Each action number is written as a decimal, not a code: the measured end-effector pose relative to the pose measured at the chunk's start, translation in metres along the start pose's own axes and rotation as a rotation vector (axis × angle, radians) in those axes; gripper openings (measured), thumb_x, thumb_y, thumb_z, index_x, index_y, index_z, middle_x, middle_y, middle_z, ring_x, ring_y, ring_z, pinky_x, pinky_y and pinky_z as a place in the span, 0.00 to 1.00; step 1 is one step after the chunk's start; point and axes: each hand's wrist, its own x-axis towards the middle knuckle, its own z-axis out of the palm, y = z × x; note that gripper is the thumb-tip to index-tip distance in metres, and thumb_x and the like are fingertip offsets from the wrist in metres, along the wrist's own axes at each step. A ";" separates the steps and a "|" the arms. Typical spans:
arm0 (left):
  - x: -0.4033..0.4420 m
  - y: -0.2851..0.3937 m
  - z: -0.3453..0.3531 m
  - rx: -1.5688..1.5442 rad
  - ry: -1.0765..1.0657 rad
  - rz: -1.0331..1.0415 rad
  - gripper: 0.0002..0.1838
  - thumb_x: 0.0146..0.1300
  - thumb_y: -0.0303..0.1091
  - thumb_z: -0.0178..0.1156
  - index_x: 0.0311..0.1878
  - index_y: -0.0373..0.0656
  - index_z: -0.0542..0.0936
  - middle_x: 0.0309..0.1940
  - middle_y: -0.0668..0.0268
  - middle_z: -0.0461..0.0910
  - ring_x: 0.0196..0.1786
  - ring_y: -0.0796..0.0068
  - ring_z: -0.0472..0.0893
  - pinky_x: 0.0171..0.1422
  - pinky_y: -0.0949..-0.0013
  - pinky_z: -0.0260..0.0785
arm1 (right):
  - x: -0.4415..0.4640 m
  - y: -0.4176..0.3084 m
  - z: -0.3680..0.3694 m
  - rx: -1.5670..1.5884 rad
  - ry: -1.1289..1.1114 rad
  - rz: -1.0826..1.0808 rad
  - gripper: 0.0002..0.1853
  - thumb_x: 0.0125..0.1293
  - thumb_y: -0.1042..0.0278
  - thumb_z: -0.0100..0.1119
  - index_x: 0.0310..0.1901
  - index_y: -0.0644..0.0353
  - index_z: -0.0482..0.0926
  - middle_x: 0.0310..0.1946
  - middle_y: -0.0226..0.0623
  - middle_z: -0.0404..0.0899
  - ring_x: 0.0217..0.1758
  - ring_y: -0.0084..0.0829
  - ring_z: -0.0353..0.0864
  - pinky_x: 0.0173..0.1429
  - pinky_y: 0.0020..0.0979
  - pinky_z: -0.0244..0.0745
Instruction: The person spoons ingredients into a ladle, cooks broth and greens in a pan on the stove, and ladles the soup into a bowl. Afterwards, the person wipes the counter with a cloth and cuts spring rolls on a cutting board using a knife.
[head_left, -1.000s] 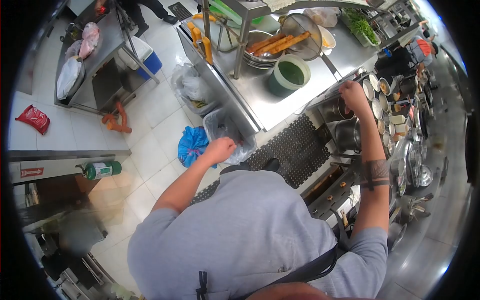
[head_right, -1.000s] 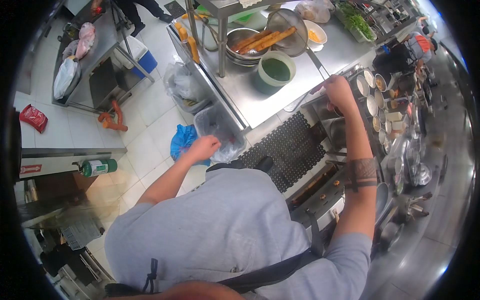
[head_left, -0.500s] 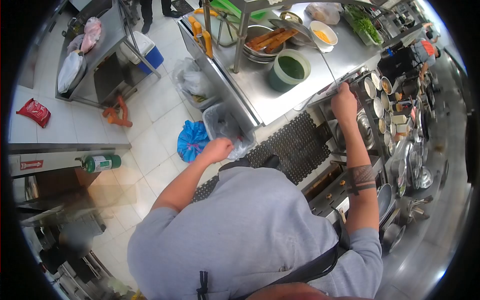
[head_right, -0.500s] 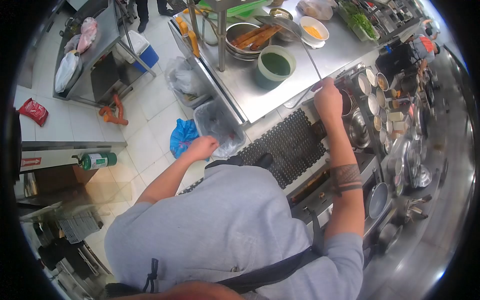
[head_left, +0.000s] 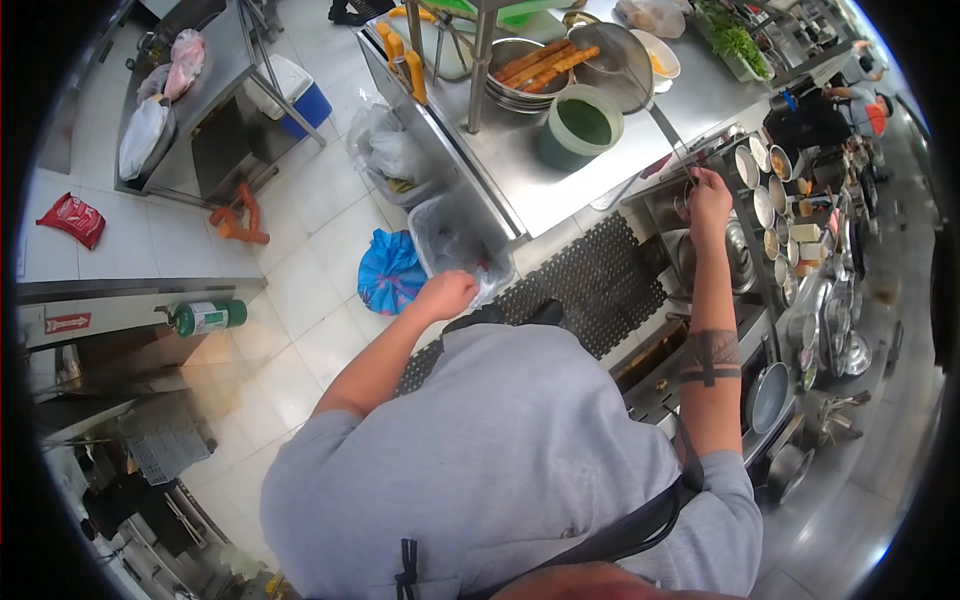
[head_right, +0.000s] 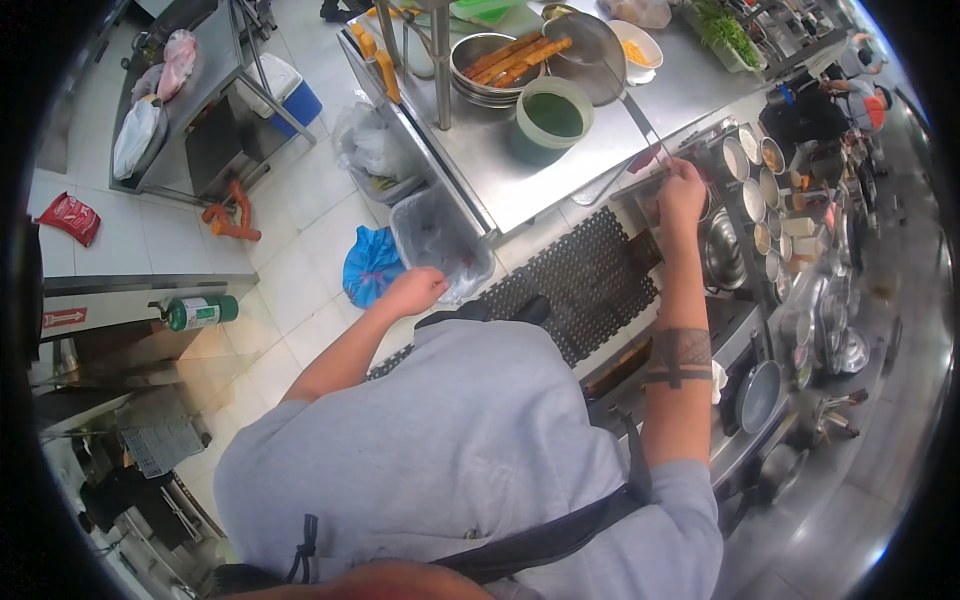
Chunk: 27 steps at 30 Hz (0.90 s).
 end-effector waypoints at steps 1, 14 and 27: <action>-0.001 -0.003 0.001 0.000 0.000 0.001 0.16 0.69 0.42 0.57 0.37 0.39 0.85 0.41 0.50 0.84 0.49 0.45 0.82 0.52 0.45 0.75 | -0.001 0.009 -0.008 0.000 0.001 0.000 0.19 0.71 0.80 0.43 0.57 0.65 0.81 0.22 0.26 0.68 0.20 0.22 0.67 0.23 0.31 0.70; 0.029 -0.011 0.014 0.061 -0.171 0.060 0.15 0.68 0.42 0.60 0.38 0.37 0.84 0.37 0.47 0.84 0.44 0.41 0.82 0.47 0.48 0.74 | -0.048 0.175 -0.163 1.262 0.256 0.147 0.25 0.68 0.86 0.45 0.67 0.75 0.71 0.34 0.34 0.75 0.33 0.23 0.78 0.44 0.21 0.83; 0.180 0.142 0.081 0.476 -0.688 0.349 0.18 0.70 0.43 0.61 0.48 0.37 0.86 0.46 0.46 0.86 0.53 0.45 0.85 0.58 0.51 0.76 | -0.215 0.226 -0.410 1.200 0.732 -0.416 0.15 0.79 0.66 0.56 0.59 0.65 0.75 0.30 0.26 0.75 0.30 0.23 0.77 0.46 0.35 0.80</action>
